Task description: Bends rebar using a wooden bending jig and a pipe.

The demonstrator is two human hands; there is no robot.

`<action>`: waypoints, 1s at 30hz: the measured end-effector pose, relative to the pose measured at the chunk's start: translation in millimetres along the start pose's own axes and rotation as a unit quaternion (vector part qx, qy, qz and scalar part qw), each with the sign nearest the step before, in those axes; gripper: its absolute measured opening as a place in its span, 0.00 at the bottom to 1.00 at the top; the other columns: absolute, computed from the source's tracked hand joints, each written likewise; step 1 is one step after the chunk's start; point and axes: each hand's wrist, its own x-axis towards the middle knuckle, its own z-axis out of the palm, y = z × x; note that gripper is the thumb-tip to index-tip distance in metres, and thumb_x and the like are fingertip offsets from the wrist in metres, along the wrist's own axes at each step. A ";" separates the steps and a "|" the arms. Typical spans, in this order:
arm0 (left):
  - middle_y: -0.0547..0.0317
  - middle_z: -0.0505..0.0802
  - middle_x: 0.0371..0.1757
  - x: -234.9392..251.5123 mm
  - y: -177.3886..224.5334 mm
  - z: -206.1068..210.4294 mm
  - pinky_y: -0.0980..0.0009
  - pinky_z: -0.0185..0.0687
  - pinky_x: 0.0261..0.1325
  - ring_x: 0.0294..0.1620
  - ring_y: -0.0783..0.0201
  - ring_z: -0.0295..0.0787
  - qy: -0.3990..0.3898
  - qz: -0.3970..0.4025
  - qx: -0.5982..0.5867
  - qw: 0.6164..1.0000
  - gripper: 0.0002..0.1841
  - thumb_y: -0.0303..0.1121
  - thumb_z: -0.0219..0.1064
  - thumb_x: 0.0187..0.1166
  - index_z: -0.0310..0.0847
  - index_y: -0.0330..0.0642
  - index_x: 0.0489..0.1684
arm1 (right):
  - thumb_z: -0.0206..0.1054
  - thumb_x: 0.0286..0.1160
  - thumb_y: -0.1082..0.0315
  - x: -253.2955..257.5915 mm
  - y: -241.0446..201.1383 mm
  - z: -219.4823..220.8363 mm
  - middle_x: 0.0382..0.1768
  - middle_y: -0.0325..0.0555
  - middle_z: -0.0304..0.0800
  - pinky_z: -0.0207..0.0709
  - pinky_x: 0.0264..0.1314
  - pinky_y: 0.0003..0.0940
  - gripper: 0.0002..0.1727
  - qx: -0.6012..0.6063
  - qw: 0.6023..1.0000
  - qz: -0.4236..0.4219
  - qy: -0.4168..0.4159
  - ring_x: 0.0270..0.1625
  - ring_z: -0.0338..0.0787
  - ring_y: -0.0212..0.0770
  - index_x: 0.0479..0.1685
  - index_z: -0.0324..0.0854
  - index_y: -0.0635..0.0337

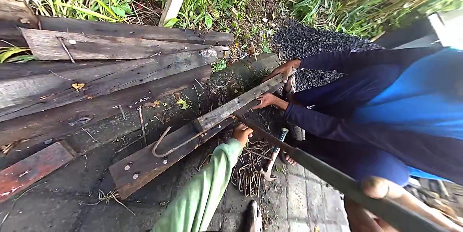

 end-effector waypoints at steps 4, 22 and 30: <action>0.51 0.87 0.45 -5.7 6.9 1.6 0.71 0.76 0.37 0.35 0.66 0.79 0.005 0.000 -0.011 1.000 0.13 0.29 0.63 0.87 0.81 0.34 0.63 | 0.75 0.73 0.60 19.5 -15.8 -7.7 0.53 0.37 0.94 0.92 0.55 0.37 0.29 -0.116 0.991 -0.048 -0.043 0.51 0.96 0.39 0.76 0.76 0.39; 0.51 0.90 0.56 -8.9 15.1 6.2 0.68 0.77 0.41 0.39 0.66 0.82 0.001 0.023 -0.013 1.000 0.20 0.38 0.45 0.97 0.79 0.34 0.66 | 0.64 0.79 0.55 141.1 -18.7 13.7 0.14 0.30 0.79 0.81 0.20 0.29 0.17 -0.288 0.850 -0.435 0.076 0.16 0.81 0.30 0.17 0.79 0.42; 0.35 0.90 0.54 12.8 -8.4 29.9 0.69 0.83 0.51 0.46 0.61 0.88 -0.005 0.130 -0.023 0.991 0.19 0.29 0.46 0.94 0.73 0.18 0.68 | 0.66 0.77 0.69 173.1 25.7 85.8 0.15 0.24 0.75 0.72 0.17 0.17 0.14 -0.318 0.776 -0.515 0.175 0.15 0.73 0.20 0.20 0.77 0.46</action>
